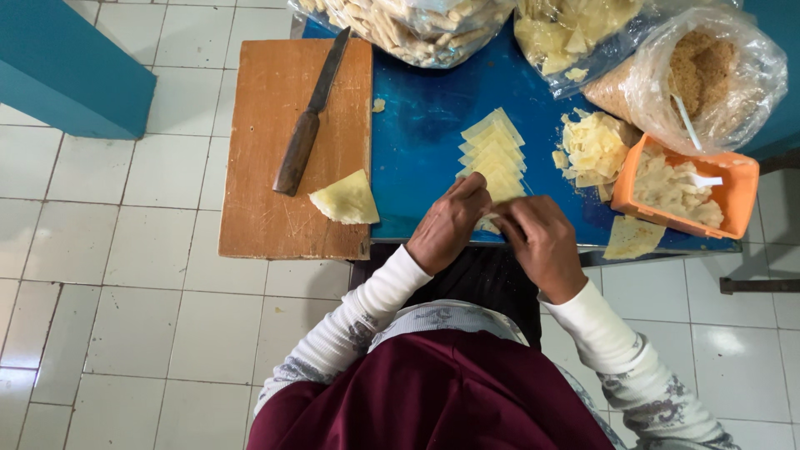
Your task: The person sprinkles powder from a plastic bag using a spoon onto thin snack pieces, folds the pieces by hand, and stacks them into a chevron pattern on a blue table, taking additional pieces from an orange container.
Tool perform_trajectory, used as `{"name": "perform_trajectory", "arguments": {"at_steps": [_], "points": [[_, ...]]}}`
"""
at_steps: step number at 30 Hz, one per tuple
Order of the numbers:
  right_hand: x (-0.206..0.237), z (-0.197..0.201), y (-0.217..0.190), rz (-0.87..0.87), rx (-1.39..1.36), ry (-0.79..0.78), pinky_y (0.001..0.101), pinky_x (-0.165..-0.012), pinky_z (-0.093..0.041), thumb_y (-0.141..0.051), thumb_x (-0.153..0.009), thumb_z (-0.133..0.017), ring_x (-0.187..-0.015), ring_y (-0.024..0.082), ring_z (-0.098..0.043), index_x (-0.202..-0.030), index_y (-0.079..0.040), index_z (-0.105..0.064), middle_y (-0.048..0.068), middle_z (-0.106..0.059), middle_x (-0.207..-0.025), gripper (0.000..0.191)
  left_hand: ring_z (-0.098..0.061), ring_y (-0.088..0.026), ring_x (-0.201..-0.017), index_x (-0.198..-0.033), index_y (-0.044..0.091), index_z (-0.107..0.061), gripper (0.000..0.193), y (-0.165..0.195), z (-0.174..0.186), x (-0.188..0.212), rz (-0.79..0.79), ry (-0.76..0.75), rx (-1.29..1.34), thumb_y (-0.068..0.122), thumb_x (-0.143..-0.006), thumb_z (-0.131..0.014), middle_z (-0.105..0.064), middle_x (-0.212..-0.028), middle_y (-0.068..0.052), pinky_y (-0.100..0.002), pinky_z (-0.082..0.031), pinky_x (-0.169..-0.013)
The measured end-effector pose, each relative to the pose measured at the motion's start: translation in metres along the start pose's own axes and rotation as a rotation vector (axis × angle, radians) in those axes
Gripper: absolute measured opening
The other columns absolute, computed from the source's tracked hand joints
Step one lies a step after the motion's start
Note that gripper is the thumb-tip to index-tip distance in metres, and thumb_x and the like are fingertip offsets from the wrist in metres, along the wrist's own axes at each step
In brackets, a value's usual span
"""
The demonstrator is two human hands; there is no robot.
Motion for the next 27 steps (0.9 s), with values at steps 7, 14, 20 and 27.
{"name": "perform_trajectory", "arguments": {"at_steps": [7, 14, 20, 27], "points": [[0.008, -0.004, -0.008, 0.074, 0.224, 0.072, 0.0383, -0.083, -0.047, -0.005, -0.094, -0.077, -0.095, 0.027, -0.055, -0.113, -0.007, -0.073, 0.007, -0.058, -0.105, 0.019, -0.057, -0.034, -0.104, -0.107, 0.003, -0.057, 0.02, 0.005, 0.0, 0.005, -0.03, 0.0, -0.044, 0.005, -0.09, -0.067, -0.048, -0.109, -0.013, -0.043, -0.051, -0.083], [0.026, -0.006, -0.018, 0.043, 0.418, 0.085, 0.0415, -0.088, -0.035, -0.009, -0.099, -0.071, -0.102, 0.025, -0.048, -0.139, -0.015, -0.067, 0.004, -0.059, -0.117, 0.041, -0.056, -0.037, -0.108, -0.111, -0.001, -0.056, 0.022, 0.004, -0.004, 0.008, 0.014, 0.007, -0.118, 0.008, -0.095, -0.068, -0.048, -0.115, -0.015, -0.044, -0.051, -0.088], [0.016, -0.022, 0.01, 0.011, 0.509, 0.005, 0.0459, -0.092, -0.034, -0.004, -0.104, -0.066, -0.106, 0.024, -0.043, -0.154, -0.021, -0.062, 0.004, -0.048, -0.126, 0.052, -0.056, -0.036, -0.112, -0.126, -0.006, -0.056, 0.034, 0.013, -0.003, 0.025, 0.023, 0.014, -0.154, 0.011, -0.098, -0.067, -0.051, -0.127, -0.019, -0.043, -0.052, -0.091], [-0.02, -0.019, 0.041, 0.007, 0.31, -0.078, 0.0432, -0.094, -0.037, 0.006, -0.094, -0.061, -0.11, 0.028, -0.048, -0.155, -0.024, -0.056, 0.007, -0.054, -0.125, 0.068, -0.055, -0.032, -0.124, -0.134, -0.002, -0.058, 0.046, 0.028, -0.005, 0.037, -0.103, 0.013, -0.32, 0.013, -0.092, -0.07, -0.054, -0.135, -0.016, -0.041, -0.052, -0.098]]}}
Point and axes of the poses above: each hand's wrist, its own x-axis away from the middle knuckle, its own z-axis out of the back of the hand, y = z × x, the point moved 8 cm from there along -x, towards the middle knuckle
